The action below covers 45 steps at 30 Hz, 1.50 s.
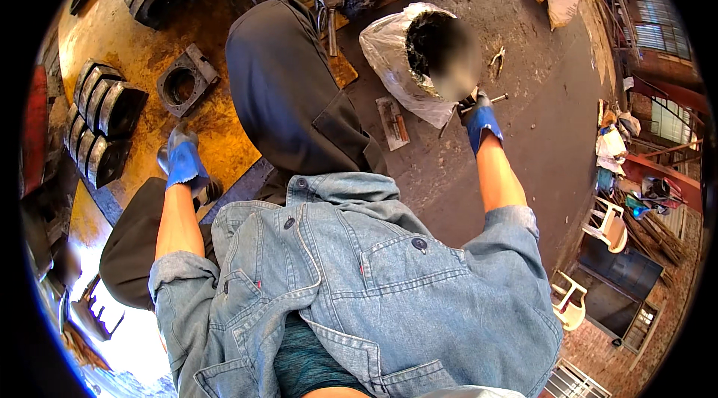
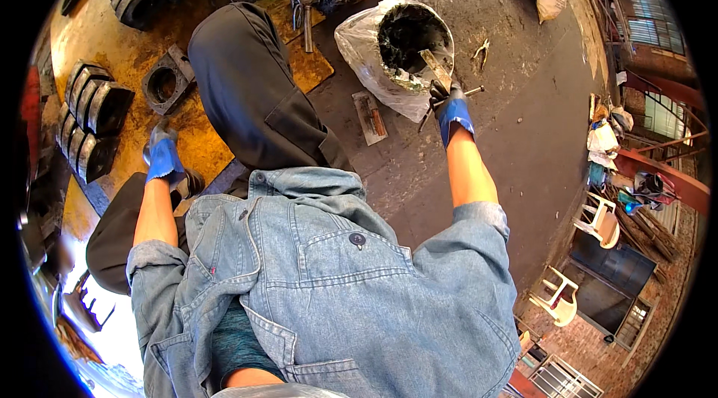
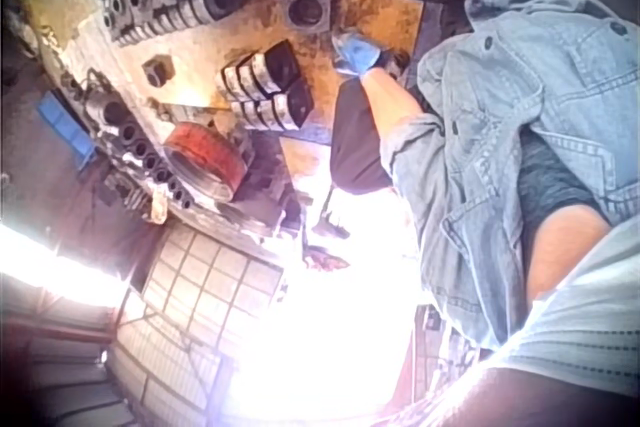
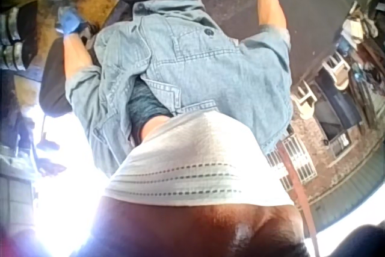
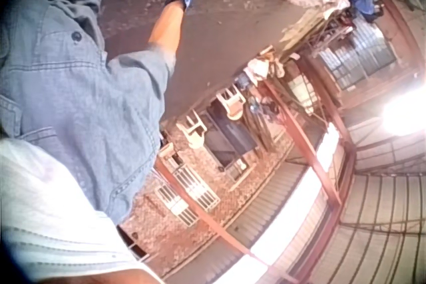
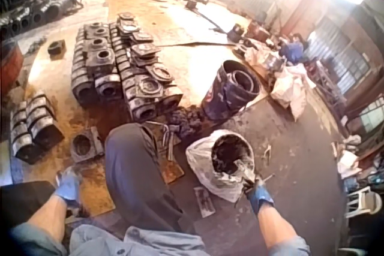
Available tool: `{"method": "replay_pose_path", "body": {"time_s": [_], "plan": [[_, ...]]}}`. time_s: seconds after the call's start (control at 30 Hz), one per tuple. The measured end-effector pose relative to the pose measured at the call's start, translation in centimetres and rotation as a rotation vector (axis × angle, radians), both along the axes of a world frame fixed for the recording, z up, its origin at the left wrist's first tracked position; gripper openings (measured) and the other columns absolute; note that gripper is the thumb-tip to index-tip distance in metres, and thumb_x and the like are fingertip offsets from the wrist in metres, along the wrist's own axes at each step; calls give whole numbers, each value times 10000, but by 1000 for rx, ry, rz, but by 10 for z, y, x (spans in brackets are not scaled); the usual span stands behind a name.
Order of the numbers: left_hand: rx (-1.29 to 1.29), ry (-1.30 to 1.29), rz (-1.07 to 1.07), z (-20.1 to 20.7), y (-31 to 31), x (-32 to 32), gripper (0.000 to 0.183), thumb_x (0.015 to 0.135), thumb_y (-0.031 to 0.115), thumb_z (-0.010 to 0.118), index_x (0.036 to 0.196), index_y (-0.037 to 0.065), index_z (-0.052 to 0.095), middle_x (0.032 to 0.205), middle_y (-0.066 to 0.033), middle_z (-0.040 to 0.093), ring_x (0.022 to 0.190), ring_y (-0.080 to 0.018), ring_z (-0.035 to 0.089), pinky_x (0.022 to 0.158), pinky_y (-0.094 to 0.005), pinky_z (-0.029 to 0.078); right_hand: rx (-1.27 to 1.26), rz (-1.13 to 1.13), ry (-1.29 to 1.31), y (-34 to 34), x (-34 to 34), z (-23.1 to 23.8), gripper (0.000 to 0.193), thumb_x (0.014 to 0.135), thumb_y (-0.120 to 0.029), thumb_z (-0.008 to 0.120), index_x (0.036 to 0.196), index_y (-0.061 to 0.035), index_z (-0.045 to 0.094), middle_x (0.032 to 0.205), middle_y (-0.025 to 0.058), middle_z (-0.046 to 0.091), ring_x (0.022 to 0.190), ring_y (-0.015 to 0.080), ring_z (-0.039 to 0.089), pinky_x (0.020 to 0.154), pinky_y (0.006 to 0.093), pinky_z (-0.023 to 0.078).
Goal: The person applies a dark sealant to various metal components, using a scraper to spread the substance from a container onto the internal and external surfaces of the parts.
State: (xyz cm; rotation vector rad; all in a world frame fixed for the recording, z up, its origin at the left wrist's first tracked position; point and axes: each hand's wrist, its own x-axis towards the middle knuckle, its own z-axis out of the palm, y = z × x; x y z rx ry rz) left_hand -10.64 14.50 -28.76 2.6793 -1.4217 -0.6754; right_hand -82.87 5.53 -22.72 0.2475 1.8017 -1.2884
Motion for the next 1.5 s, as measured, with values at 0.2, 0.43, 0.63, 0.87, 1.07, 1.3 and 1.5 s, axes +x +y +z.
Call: {"method": "replay_pose_path", "body": {"time_s": [0.2, 0.43, 0.63, 0.87, 1.07, 1.3, 1.5], "plan": [[10, -95, -70, -12, 0, 4, 488, 891, 329, 575, 1360, 198, 578, 1272, -74, 653, 1157, -271, 618, 980, -337, 452, 2, 201, -61, -39, -12, -28, 353, 1024, -455, 402, 1027, -158, 595, 864, 45, 731, 607, 207, 632, 499, 342, 439], [-165, -98, -125, -9, 9, 2, 447, 854, 273, 597, 1271, 117, 641, 1124, -170, 698, 1000, -313, 678, 904, -375, 502, -73, 125, -177, -95, 22, -37, 364, 1024, -446, 408, 984, -144, 608, 837, 43, 720, 604, 200, 627, 493, 332, 441], [36, -161, -73, -2, 4, -5, 448, 851, 267, 611, 1267, 101, 641, 1149, -176, 689, 1034, -315, 668, 923, -373, 500, 2, -28, -168, -40, -15, -64, 378, 1025, -439, 412, 947, -132, 619, 814, 41, 710, 601, 194, 622, 488, 324, 443], [-24, 45, -23, 2, -3, -22, 413, 897, 221, 575, 1277, 67, 626, 1258, -181, 642, 1147, -325, 619, 968, -374, 476, 63, -211, -160, -40, -26, -80, 370, 1018, -400, 425, 921, -114, 638, 734, 54, 678, 574, 199, 609, 464, 316, 445], [-116, 101, -49, -16, -3, -4, 420, 892, 170, 568, 1285, 24, 606, 1264, -211, 631, 1177, -349, 596, 994, -372, 458, 2, -159, -295, -41, -15, -72, 366, 1003, -414, 449, 885, -134, 653, 749, 19, 697, 584, 175, 614, 475, 307, 459], [-143, 120, -100, -42, 2, 7, 433, 882, 161, 582, 1292, 23, 596, 1269, -211, 624, 1173, -347, 594, 1003, -361, 451, -38, -160, -381, -29, -19, -70, 347, 982, -430, 486, 884, -147, 661, 689, 8, 675, 579, 158, 622, 466, 295, 453], [-78, 43, -106, -42, 4, 11, 433, 888, 190, 590, 1297, 48, 602, 1280, -189, 628, 1188, -331, 593, 1000, -369, 453, -79, -107, -438, -30, 9, -62, 333, 965, -425, 527, 887, -139, 676, 656, 8, 656, 547, 155, 601, 446, 292, 445]]}}
